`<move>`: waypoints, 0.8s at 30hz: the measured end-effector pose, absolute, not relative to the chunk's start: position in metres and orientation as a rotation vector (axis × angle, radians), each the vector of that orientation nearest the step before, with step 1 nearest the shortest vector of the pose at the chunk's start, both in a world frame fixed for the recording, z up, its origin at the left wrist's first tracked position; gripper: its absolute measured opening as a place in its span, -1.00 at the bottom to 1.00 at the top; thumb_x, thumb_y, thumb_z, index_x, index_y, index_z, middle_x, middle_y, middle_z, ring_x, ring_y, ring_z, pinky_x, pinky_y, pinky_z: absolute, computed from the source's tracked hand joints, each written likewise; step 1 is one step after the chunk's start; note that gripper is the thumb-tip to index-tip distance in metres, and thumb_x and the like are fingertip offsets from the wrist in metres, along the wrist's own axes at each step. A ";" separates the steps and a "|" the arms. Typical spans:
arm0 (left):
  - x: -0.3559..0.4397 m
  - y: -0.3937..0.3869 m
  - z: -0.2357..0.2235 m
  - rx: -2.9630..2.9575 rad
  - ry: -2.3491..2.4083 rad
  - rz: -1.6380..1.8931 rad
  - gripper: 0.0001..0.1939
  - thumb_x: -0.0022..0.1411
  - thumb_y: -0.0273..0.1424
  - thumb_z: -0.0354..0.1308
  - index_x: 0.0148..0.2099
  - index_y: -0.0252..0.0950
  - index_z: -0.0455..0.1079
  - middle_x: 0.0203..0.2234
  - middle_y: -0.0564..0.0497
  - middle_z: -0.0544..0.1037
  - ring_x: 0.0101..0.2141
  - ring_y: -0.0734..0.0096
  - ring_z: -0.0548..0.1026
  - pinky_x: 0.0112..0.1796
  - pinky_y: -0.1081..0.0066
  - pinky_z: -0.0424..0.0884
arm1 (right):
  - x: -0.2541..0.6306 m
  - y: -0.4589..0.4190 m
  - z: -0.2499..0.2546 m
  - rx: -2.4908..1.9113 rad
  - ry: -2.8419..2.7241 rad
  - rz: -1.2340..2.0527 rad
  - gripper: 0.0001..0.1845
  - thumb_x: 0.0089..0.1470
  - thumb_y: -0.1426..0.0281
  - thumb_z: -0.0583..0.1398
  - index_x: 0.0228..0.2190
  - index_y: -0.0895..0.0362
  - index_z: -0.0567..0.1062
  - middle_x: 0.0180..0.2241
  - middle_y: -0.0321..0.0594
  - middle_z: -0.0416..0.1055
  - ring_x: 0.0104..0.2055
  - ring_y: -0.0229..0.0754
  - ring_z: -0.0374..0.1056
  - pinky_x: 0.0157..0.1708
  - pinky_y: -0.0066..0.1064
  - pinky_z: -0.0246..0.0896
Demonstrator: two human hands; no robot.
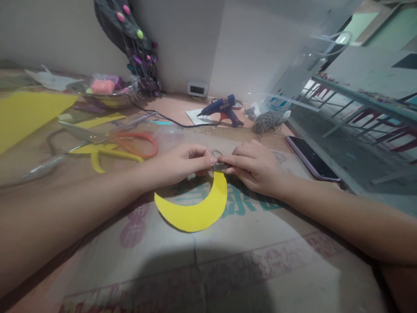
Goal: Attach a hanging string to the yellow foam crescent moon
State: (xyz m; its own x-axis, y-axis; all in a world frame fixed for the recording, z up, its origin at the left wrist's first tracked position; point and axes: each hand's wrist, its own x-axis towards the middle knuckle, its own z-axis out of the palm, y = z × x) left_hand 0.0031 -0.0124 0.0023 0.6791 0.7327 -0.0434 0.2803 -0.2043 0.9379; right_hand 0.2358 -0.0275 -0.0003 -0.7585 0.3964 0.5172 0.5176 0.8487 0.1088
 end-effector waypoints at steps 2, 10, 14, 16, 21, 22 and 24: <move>0.003 -0.012 0.002 1.784 0.809 0.509 -0.67 0.31 -0.18 0.03 -0.40 -0.31 0.31 -0.54 0.09 0.37 -0.55 0.57 0.28 -0.54 0.56 0.16 | 0.236 -0.028 0.000 -0.684 -2.538 -0.339 -0.70 0.29 0.29 0.08 -0.13 0.18 0.53 -0.41 -0.18 0.46 -0.38 -0.19 0.30 -0.37 -0.33 0.00; 0.002 -0.010 0.001 1.798 0.786 0.496 -0.64 0.30 -0.16 0.03 -0.41 -0.32 0.32 -0.55 0.09 0.36 -0.56 0.58 0.25 -0.54 0.55 0.15 | 0.235 -0.028 -0.001 -0.708 -2.529 -0.312 -0.72 0.29 0.28 0.10 -0.12 0.14 0.54 -0.41 -0.19 0.46 -0.38 -0.20 0.30 -0.37 -0.33 -0.01; 0.002 -0.010 0.002 1.780 0.782 0.483 -0.65 0.30 -0.17 0.03 -0.41 -0.31 0.31 -0.55 0.09 0.35 -0.57 0.57 0.24 -0.54 0.54 0.14 | 0.236 -0.027 -0.002 -0.712 -2.520 -0.350 -0.74 0.28 0.32 0.11 -0.12 0.12 0.54 -0.41 -0.20 0.46 -0.39 -0.20 0.29 -0.37 -0.32 -0.02; 0.002 -0.010 0.002 1.779 0.777 0.480 -0.65 0.31 -0.17 0.03 -0.41 -0.31 0.31 -0.55 0.10 0.35 -0.57 0.57 0.24 -0.54 0.54 0.13 | 0.236 -0.027 -0.002 -0.711 -2.517 -0.372 -0.75 0.28 0.33 0.11 -0.13 0.13 0.55 -0.42 -0.21 0.47 -0.39 -0.20 0.28 -0.37 -0.32 -0.03; 0.002 -0.010 0.002 1.786 0.775 0.479 -0.65 0.31 -0.17 0.04 -0.42 -0.31 0.31 -0.55 0.10 0.35 -0.56 0.57 0.23 -0.54 0.53 0.12 | 0.234 -0.027 -0.001 -0.678 -2.490 -0.448 -0.78 0.27 0.37 0.12 -0.20 0.13 0.57 -0.46 -0.23 0.47 -0.44 -0.22 0.26 -0.40 -0.33 -0.07; 0.002 -0.010 0.002 1.785 0.773 0.481 -0.66 0.30 -0.17 0.04 -0.42 -0.31 0.31 -0.55 0.10 0.35 -0.56 0.57 0.23 -0.53 0.53 0.12 | 0.234 -0.027 -0.001 -0.678 -2.488 -0.460 -0.78 0.27 0.38 0.11 -0.20 0.12 0.57 -0.47 -0.24 0.47 -0.44 -0.23 0.26 -0.40 -0.33 -0.07; 0.002 -0.010 0.002 1.783 0.770 0.479 -0.66 0.30 -0.17 0.05 -0.41 -0.31 0.32 -0.55 0.10 0.34 -0.55 0.57 0.23 -0.53 0.53 0.12 | 0.234 -0.027 -0.001 -0.680 -2.491 -0.473 -0.78 0.28 0.38 0.10 -0.21 0.11 0.57 -0.48 -0.25 0.47 -0.45 -0.24 0.26 -0.41 -0.34 -0.07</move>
